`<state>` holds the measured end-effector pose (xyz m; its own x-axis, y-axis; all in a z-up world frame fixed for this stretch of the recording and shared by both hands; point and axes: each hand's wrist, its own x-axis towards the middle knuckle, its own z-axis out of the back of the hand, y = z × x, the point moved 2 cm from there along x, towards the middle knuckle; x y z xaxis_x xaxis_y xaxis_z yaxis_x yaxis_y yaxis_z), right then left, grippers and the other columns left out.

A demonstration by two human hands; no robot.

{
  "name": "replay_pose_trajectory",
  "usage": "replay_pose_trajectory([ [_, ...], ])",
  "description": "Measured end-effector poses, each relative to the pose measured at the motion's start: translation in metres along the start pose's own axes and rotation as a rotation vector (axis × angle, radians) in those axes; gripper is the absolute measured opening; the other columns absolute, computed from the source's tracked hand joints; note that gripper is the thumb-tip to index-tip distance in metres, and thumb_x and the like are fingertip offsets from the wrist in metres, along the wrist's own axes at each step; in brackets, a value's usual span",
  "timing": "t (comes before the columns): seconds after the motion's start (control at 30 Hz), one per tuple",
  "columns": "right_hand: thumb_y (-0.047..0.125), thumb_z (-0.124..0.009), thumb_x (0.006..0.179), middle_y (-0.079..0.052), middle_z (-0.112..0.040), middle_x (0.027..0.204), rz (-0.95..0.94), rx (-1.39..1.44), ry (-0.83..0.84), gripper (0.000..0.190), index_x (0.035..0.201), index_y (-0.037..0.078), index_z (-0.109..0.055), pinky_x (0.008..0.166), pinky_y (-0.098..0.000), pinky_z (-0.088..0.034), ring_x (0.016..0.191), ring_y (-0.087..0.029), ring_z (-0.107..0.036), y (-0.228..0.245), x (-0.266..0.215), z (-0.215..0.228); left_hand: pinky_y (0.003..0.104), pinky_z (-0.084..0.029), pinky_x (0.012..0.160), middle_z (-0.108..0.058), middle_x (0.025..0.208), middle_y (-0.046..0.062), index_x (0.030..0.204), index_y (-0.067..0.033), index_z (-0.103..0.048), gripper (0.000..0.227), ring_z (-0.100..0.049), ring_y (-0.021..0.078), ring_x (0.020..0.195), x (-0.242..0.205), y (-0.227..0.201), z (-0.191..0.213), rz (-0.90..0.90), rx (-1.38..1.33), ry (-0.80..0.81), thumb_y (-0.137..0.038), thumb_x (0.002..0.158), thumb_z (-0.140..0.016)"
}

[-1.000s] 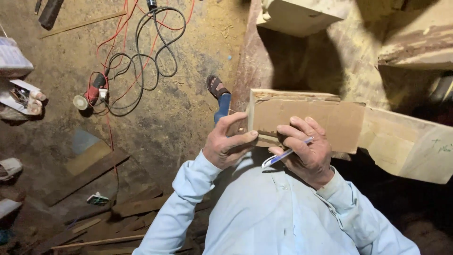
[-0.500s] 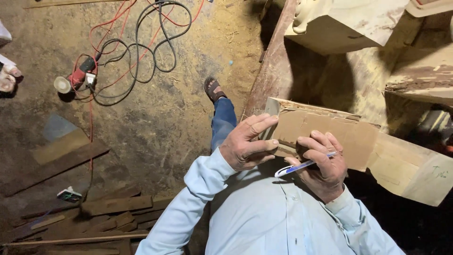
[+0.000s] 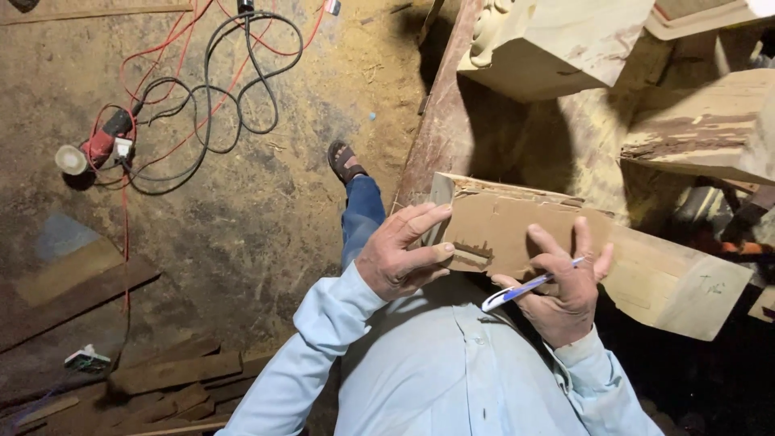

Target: The person uses a pen and cardboard templates to mark lines and shapes onto wooden blocks in a workshop.

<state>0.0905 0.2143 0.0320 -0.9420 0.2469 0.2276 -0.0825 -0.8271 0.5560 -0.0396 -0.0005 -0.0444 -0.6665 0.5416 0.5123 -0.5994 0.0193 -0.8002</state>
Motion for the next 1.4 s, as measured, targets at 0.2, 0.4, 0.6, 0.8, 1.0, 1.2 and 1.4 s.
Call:
replay_pose_trajectory([
  [0.2,0.036,-0.098,0.067,-0.003,-0.072,0.133,-0.072,-0.029,-0.048,0.05,0.093,0.015,-0.06,0.124,-0.0544,-0.014,0.15,-0.039,-0.045,-0.01,-0.008,0.001,0.045,-0.044,0.112,-0.064,0.143,0.014,0.111,-0.0205,-0.077,0.025,-0.064,0.0364,0.129,-0.004,0.001,-0.003,0.013,-0.034,-0.015,-0.031,0.088,-0.08],
  [0.4,0.038,-0.097,0.066,-0.003,-0.073,0.132,-0.045,-0.043,-0.045,0.049,0.09,0.017,-0.06,0.122,-0.0558,-0.015,0.15,-0.036,-0.046,-0.013,-0.009,-0.001,0.044,-0.046,0.11,-0.064,0.143,0.016,0.112,-0.0191,-0.078,0.026,-0.065,0.037,0.127,-0.002,-0.002,-0.005,0.015,-0.076,-0.05,-0.029,0.088,-0.08],
  [0.6,0.04,-0.097,0.066,-0.003,-0.073,0.132,-0.032,-0.05,-0.053,0.049,0.09,0.018,-0.06,0.122,-0.0576,-0.014,0.149,-0.035,-0.047,-0.014,-0.01,-0.001,0.046,-0.048,0.108,-0.065,0.142,0.017,0.113,-0.0178,-0.078,0.026,-0.066,0.0384,0.125,0.0,-0.004,-0.006,0.03,-0.11,-0.071,-0.027,0.088,-0.081],
  [0.8,0.041,-0.097,0.066,-0.003,-0.074,0.13,-0.012,-0.053,-0.064,0.049,0.091,0.019,-0.061,0.123,-0.0581,-0.014,0.146,-0.036,-0.049,-0.015,-0.009,-0.002,0.047,-0.05,0.106,-0.066,0.14,0.018,0.112,-0.0165,-0.078,0.026,-0.067,0.0394,0.122,0.001,-0.005,-0.004,0.026,-0.117,-0.081,-0.026,0.088,-0.081],
  [1.0,0.041,-0.096,0.066,-0.002,-0.073,0.13,-0.008,-0.061,-0.07,0.048,0.089,0.019,-0.061,0.122,-0.0588,-0.014,0.145,-0.035,-0.05,-0.014,-0.007,-0.002,0.048,-0.051,0.103,-0.068,0.137,0.019,0.11,-0.0155,-0.078,0.025,-0.069,0.0398,0.119,-0.002,-0.002,-0.003,0.007,-0.101,-0.074,-0.028,0.089,-0.08],
  [1.2,0.041,-0.095,0.069,0.0,-0.073,0.131,-0.015,-0.064,-0.068,0.044,0.086,0.019,-0.06,0.122,-0.0598,-0.01,0.145,-0.032,-0.05,-0.008,-0.003,0.0,0.05,-0.054,0.099,-0.07,0.131,0.021,0.104,-0.0144,-0.079,0.023,-0.07,0.0414,0.114,0.02,-0.01,0.007,-0.066,-0.027,-0.068,-0.025,0.085,-0.083],
  [1.4,0.041,-0.094,0.07,0.0,-0.074,0.129,0.039,-0.043,-0.08,0.041,0.083,0.018,-0.062,0.122,-0.0658,-0.005,0.146,-0.032,-0.049,-0.004,-0.003,-0.008,0.05,-0.054,0.098,-0.07,0.13,0.022,0.106,-0.0154,-0.079,0.025,-0.07,0.0426,0.114,0.017,-0.007,0.006,-0.092,-0.022,-0.056,-0.023,0.083,-0.085],
])
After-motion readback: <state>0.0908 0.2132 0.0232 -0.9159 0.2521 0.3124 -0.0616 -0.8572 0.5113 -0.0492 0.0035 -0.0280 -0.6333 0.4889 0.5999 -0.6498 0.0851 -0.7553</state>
